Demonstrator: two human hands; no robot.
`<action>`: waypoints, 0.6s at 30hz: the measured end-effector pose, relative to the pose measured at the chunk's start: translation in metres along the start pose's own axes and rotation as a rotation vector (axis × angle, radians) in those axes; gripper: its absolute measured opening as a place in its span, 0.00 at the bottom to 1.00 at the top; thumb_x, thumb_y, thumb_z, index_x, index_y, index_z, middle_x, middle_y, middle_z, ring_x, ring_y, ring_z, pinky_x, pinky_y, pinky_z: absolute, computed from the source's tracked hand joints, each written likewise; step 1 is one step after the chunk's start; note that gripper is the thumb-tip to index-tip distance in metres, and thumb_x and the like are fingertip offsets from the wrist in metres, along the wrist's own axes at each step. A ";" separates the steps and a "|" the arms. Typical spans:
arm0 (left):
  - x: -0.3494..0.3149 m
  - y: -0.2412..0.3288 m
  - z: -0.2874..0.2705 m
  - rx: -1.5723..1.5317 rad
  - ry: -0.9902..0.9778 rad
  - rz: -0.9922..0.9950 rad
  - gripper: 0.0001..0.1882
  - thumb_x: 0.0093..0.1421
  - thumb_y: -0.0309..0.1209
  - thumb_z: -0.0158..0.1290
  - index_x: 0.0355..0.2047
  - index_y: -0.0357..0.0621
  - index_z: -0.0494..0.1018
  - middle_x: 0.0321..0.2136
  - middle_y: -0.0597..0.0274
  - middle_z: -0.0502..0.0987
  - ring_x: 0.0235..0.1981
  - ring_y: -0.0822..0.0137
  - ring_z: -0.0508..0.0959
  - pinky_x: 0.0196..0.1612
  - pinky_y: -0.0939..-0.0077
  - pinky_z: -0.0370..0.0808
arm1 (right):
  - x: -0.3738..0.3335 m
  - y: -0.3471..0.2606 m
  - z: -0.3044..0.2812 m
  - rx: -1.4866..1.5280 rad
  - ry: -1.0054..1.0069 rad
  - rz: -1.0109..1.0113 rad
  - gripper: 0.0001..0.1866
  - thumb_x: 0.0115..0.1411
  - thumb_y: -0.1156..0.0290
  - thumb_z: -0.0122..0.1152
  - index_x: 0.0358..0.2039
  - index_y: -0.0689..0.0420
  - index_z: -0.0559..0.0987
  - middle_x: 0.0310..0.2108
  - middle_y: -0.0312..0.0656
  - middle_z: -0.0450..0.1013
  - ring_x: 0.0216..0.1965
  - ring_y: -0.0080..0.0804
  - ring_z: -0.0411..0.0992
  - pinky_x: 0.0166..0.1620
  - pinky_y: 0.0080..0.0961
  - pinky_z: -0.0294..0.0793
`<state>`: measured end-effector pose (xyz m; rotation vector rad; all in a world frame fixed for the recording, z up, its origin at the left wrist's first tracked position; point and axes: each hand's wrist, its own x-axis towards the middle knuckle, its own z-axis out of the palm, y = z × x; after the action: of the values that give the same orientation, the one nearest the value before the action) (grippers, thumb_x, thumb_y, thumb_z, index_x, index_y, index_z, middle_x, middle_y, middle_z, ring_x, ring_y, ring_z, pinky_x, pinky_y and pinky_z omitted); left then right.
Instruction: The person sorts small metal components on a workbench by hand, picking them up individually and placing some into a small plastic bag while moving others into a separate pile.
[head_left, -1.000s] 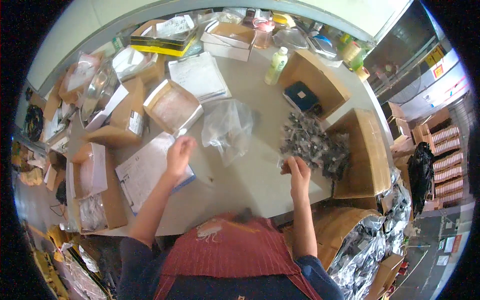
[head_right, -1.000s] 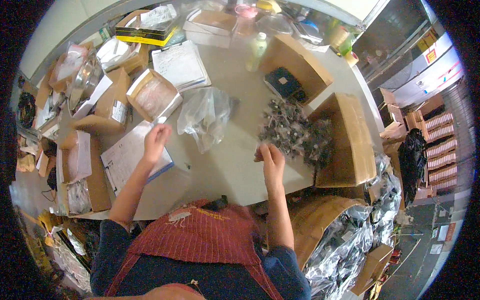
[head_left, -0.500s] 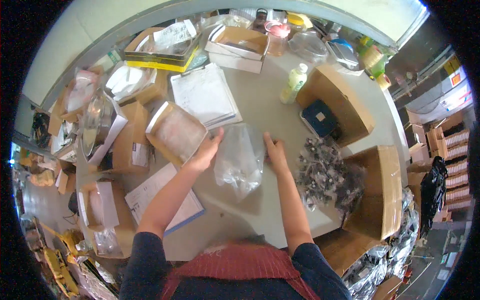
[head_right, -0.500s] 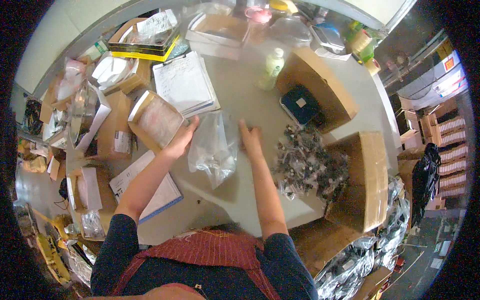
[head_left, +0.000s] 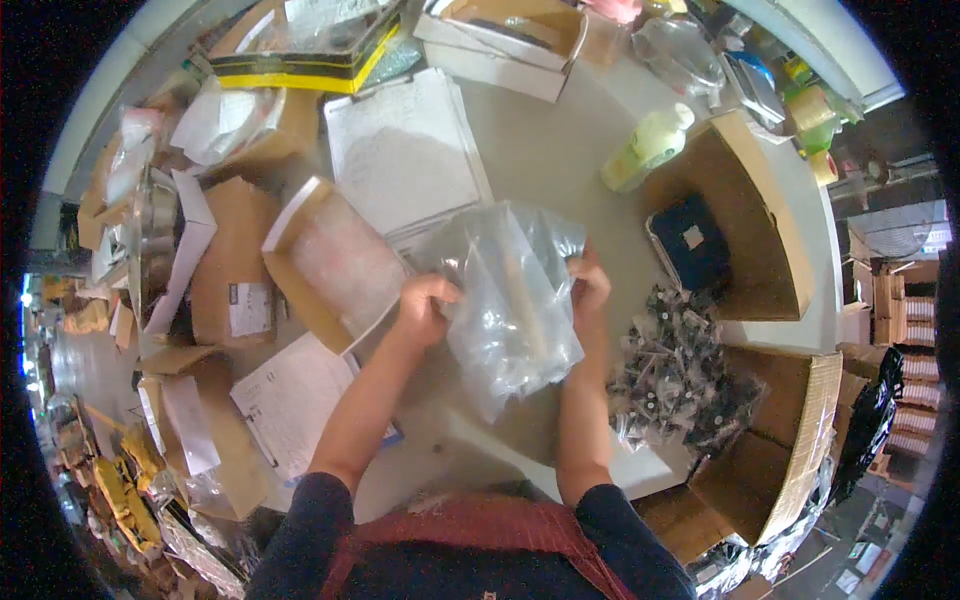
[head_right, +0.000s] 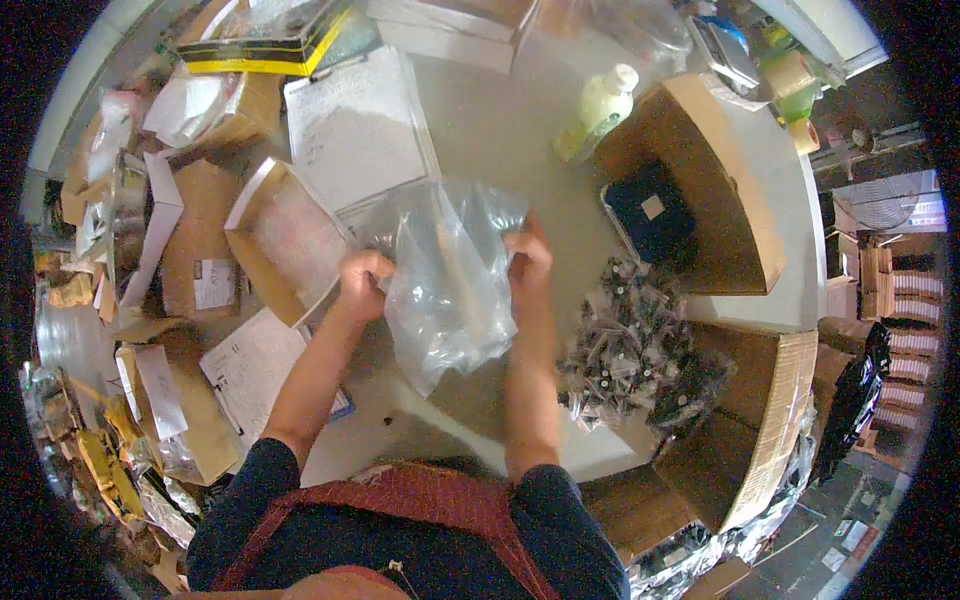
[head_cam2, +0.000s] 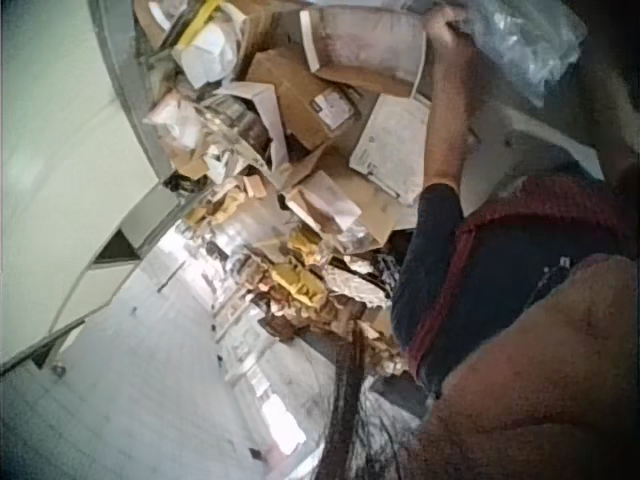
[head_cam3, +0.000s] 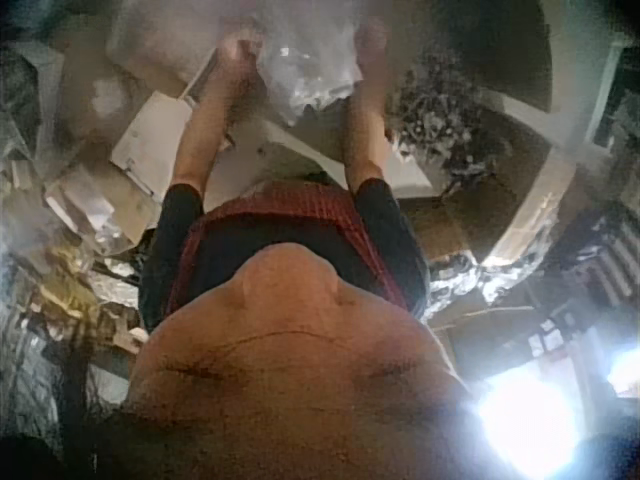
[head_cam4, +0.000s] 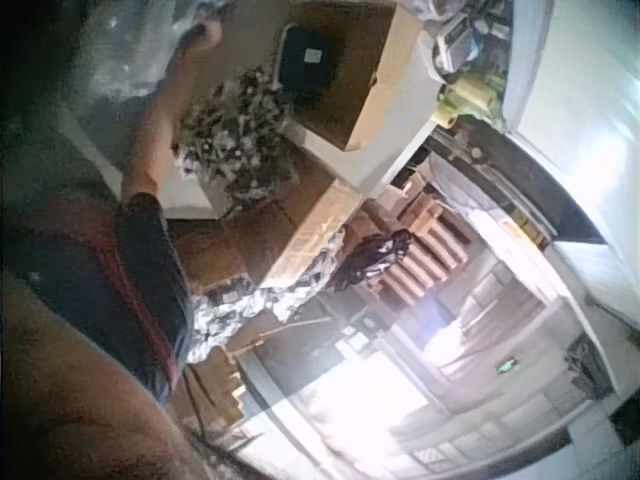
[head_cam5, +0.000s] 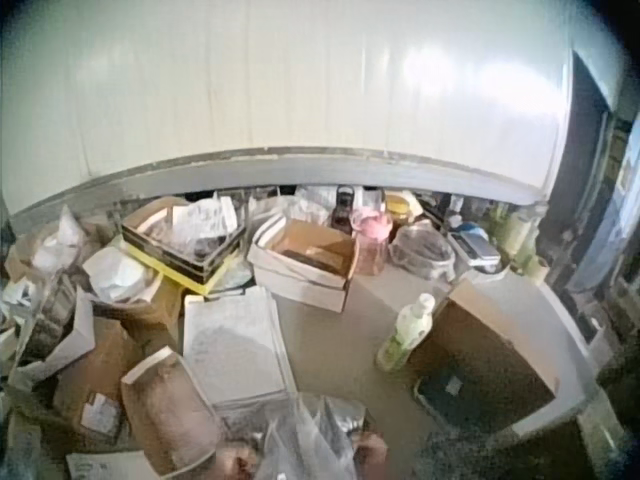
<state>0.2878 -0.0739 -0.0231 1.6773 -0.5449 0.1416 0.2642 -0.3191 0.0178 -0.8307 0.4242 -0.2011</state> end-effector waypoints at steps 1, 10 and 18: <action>0.010 0.007 -0.006 0.008 -0.129 -0.034 0.07 0.53 0.23 0.54 0.18 0.41 0.75 0.20 0.63 0.78 0.23 0.69 0.77 0.30 0.75 0.74 | 0.014 0.015 -0.031 0.025 0.037 -0.097 0.32 0.39 0.67 0.57 0.50 0.62 0.73 0.33 0.37 0.73 0.35 0.29 0.71 0.43 0.25 0.72; 0.037 0.009 -0.012 -0.305 -0.287 -0.321 0.13 0.41 0.16 0.51 0.31 0.31 0.76 0.28 0.57 0.77 0.31 0.66 0.77 0.35 0.70 0.75 | 0.036 -0.006 -0.024 0.596 -0.467 0.048 0.15 0.50 0.77 0.51 0.40 0.59 0.74 0.16 0.31 0.58 0.17 0.19 0.59 0.18 0.16 0.54; 0.041 0.026 0.003 -0.772 0.033 -0.850 0.22 0.40 0.15 0.48 0.40 0.30 0.74 0.32 0.57 0.78 0.32 0.64 0.78 0.33 0.73 0.74 | 0.029 -0.031 -0.041 -0.555 0.150 -0.170 0.18 0.64 0.61 0.59 0.46 0.61 0.77 0.35 0.41 0.76 0.36 0.30 0.75 0.41 0.26 0.75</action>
<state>0.3123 -0.0901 0.0154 1.0169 0.1743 -0.5905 0.2720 -0.3773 0.0083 -1.4046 0.5611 -0.3108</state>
